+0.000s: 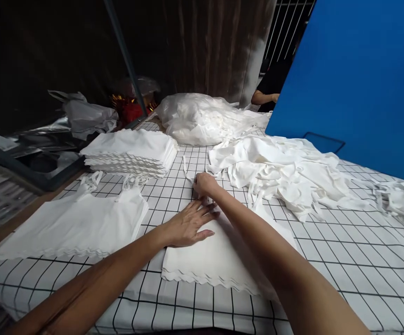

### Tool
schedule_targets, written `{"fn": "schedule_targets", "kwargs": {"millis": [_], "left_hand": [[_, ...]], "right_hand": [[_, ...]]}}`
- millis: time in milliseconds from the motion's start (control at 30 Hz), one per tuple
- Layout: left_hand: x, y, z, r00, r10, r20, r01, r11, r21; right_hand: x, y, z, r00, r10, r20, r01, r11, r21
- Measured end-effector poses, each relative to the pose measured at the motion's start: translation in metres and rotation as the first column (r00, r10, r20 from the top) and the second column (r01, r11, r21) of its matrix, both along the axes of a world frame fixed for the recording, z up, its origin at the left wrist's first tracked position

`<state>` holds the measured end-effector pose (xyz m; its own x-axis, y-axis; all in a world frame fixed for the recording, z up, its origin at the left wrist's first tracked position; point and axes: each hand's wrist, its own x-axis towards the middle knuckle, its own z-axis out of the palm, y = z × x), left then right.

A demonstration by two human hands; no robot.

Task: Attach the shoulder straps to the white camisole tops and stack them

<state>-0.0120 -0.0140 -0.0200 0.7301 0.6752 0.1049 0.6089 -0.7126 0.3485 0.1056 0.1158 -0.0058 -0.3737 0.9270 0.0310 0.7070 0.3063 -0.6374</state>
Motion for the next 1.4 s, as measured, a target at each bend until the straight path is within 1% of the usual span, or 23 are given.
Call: {"fn": "schedule_targets", "kwargs": {"millis": [100,167,233,300,333,400,467,533,567,600,633,700,733,767,833,900,967,1067,1133,1167,1267,1333,1400], "left_hand": [[-0.001,0.002,-0.003,1.000,0.008,-0.011,-0.008,0.999,-0.039],[-0.001,0.004,-0.005,1.000,0.011,-0.013,-0.012,0.998,-0.057],[0.000,0.005,-0.006,1.000,0.020,-0.002,-0.020,0.997,-0.078],[0.000,0.006,-0.006,1.000,0.022,0.012,-0.021,0.995,-0.099],[0.000,0.006,-0.005,1.000,0.014,0.009,-0.013,0.994,-0.105],[0.000,0.006,-0.005,1.000,-0.015,-0.021,0.013,0.994,-0.105],[0.000,0.006,-0.004,0.997,-0.036,-0.072,0.028,0.994,-0.110],[0.001,0.006,-0.002,0.994,-0.026,-0.106,0.013,0.993,-0.117],[0.002,0.005,-0.001,0.993,-0.018,-0.114,0.004,0.993,-0.119],[0.002,0.005,0.000,0.993,-0.011,-0.118,-0.003,0.993,-0.117],[0.003,0.005,0.001,0.993,-0.006,-0.116,-0.007,0.994,-0.113],[0.004,0.004,0.002,0.995,-0.008,-0.101,-0.002,0.995,-0.102],[0.004,0.004,0.002,0.996,-0.012,-0.093,0.003,0.996,-0.092],[0.004,0.004,0.001,0.996,-0.015,-0.088,0.008,0.997,-0.080],[0.004,0.004,-0.001,0.996,-0.020,-0.087,0.016,0.999,-0.048],[0.003,0.005,-0.004,0.995,-0.018,-0.098,0.015,1.000,-0.023],[0.003,0.005,-0.004,0.994,-0.022,-0.107,0.021,1.000,-0.016],[0.003,0.005,-0.002,0.994,-0.037,-0.107,0.037,0.999,-0.003],[0.003,0.005,0.000,0.993,-0.048,-0.105,0.049,0.999,0.001],[0.003,0.005,0.001,0.993,-0.049,-0.104,0.049,0.999,-0.002],[0.003,0.006,-0.001,0.994,-0.035,-0.106,0.032,0.999,-0.031],[0.003,0.006,-0.002,0.993,-0.019,-0.118,0.014,0.999,-0.044],[0.004,0.007,-0.003,0.991,-0.016,-0.133,0.010,0.999,-0.048]], "right_hand": [[0.013,-0.010,0.023,0.990,0.098,-0.102,-0.111,0.986,-0.128],[0.032,-0.031,0.046,0.938,0.236,-0.253,-0.286,0.940,-0.186],[0.055,-0.065,0.071,0.837,0.422,-0.349,-0.504,0.843,-0.188],[0.076,-0.106,0.092,0.747,0.600,-0.287,-0.658,0.730,-0.185],[0.085,-0.127,0.101,0.707,0.653,-0.273,-0.706,0.679,-0.202],[0.099,-0.162,0.114,0.687,0.681,-0.254,-0.726,0.653,-0.215],[0.108,-0.182,0.120,0.677,0.694,-0.246,-0.736,0.634,-0.239],[0.114,-0.183,0.119,0.681,0.685,-0.259,-0.732,0.625,-0.270],[0.116,-0.177,0.115,0.706,0.651,-0.279,-0.709,0.648,-0.280],[0.117,-0.167,0.109,0.751,0.586,-0.304,-0.658,0.699,-0.280],[0.116,-0.155,0.101,0.808,0.489,-0.329,-0.576,0.772,-0.269],[0.109,-0.126,0.078,0.906,0.234,-0.354,-0.331,0.912,-0.243],[0.103,-0.111,0.066,0.935,0.102,-0.339,-0.187,0.955,-0.230],[0.096,-0.097,0.052,0.955,-0.008,-0.296,-0.067,0.968,-0.241],[0.080,-0.075,0.029,0.967,-0.139,-0.213,0.057,0.935,-0.351],[0.066,-0.064,0.012,0.954,-0.192,-0.229,0.064,0.879,-0.473],[0.059,-0.062,0.005,0.930,-0.218,-0.297,0.027,0.845,-0.534],[0.063,-0.074,0.012,0.912,-0.192,-0.361,-0.037,0.840,-0.542],[0.075,-0.090,0.026,0.914,-0.065,-0.400,-0.172,0.832,-0.528],[0.083,-0.100,0.034,0.909,0.038,-0.416,-0.270,0.813,-0.515],[0.108,-0.130,0.061,0.832,0.350,-0.431,-0.539,0.698,-0.473],[0.124,-0.148,0.077,0.782,0.455,-0.426,-0.619,0.646,-0.447],[0.136,-0.159,0.087,0.743,0.510,-0.434,-0.667,0.618,-0.416]]}}
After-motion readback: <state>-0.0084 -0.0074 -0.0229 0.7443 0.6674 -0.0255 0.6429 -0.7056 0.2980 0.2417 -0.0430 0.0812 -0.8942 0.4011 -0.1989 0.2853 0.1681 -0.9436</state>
